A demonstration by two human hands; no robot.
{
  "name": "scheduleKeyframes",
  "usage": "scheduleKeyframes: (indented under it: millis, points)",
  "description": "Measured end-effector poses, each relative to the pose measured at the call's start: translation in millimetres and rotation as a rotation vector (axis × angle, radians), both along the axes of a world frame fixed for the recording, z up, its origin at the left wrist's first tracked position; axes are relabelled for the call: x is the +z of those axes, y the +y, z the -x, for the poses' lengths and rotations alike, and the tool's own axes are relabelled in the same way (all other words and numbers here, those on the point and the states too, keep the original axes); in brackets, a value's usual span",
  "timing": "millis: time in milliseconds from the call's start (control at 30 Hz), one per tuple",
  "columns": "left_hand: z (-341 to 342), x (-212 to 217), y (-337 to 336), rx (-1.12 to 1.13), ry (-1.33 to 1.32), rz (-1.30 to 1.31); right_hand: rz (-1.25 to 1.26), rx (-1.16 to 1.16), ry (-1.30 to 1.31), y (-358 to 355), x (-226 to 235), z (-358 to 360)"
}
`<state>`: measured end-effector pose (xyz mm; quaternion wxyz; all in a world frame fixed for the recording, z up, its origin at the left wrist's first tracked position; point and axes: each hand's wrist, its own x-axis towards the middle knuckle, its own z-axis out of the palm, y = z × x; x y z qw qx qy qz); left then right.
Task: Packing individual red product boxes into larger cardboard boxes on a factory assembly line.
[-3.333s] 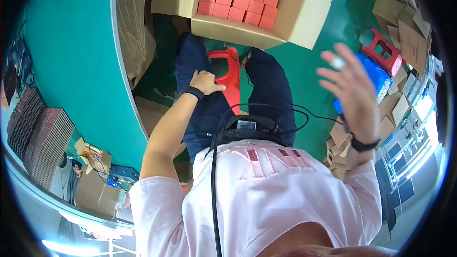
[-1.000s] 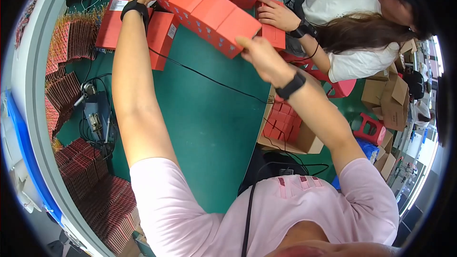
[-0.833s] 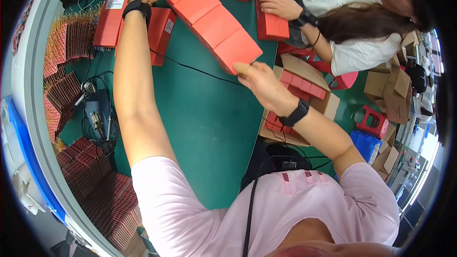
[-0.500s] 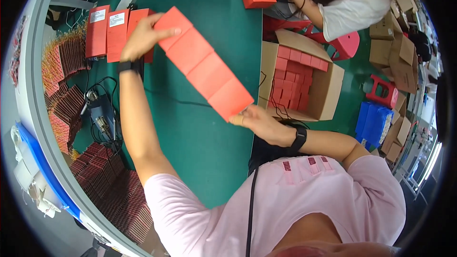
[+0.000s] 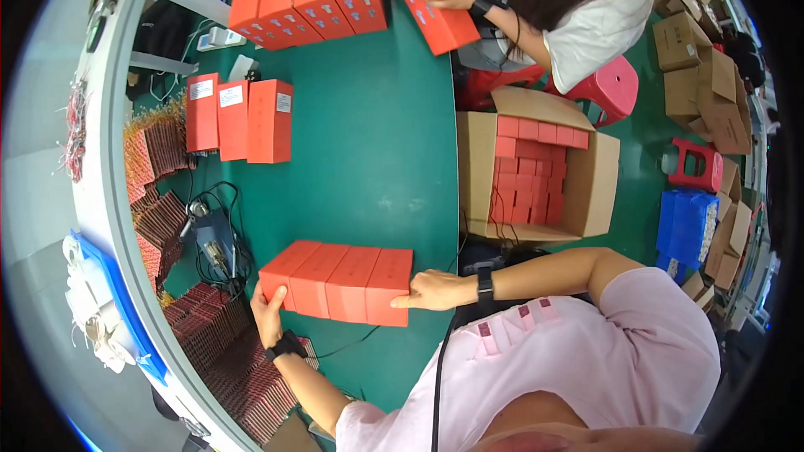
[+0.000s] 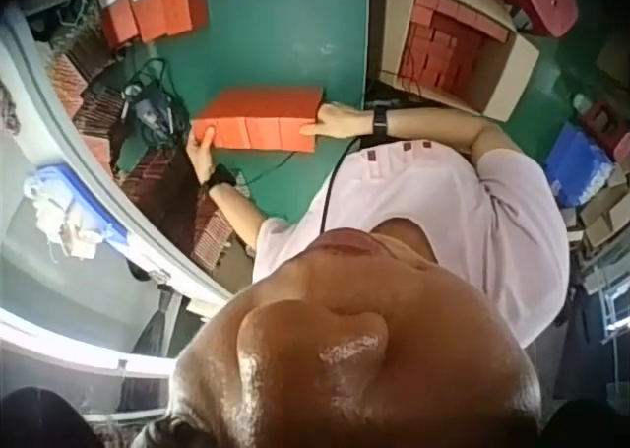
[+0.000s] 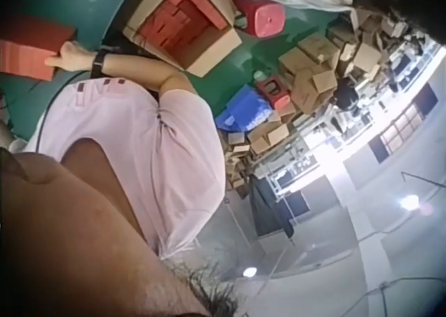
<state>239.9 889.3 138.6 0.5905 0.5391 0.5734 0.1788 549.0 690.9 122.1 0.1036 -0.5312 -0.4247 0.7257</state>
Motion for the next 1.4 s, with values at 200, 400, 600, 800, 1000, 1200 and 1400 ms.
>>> scheduleKeyframes:
  millis: [200, 400, 600, 800, 1000, 1200, 1400]
  points:
    - [25.1, -15.1, -20.3, 0.03, 0.141, -0.17, -0.416, 0.139, -0.143, 28.3, 12.8, -37.7]
    - [-5.8, 20.4, -41.3, 0.341, 0.116, -0.386, -0.79, -0.594, -0.425, 173.1, 92.3, -164.5]
    - [-9.9, 39.2, -201.5, 0.614, -0.28, -0.234, -0.415, -0.44, 0.289, 73.2, 107.2, -90.5]
    - [-76.0, 39.6, -381.3, 0.693, -0.526, 0.012, -0.388, -0.352, 0.139, -33.8, 61.1, -61.7]
    - [-101.4, 53.4, -397.0, 0.634, -0.621, 0.04, -0.908, -0.278, -0.321, -74.4, 64.6, -31.5]
    - [-81.9, 2.0, -265.9, 0.834, -0.466, -0.17, -1.325, -0.132, -0.768, -32.2, 15.5, 42.2]
    - [-100.9, -35.9, -191.6, 0.854, -0.477, 0.03, -1.111, -0.28, -0.605, -5.7, 6.6, 6.2]
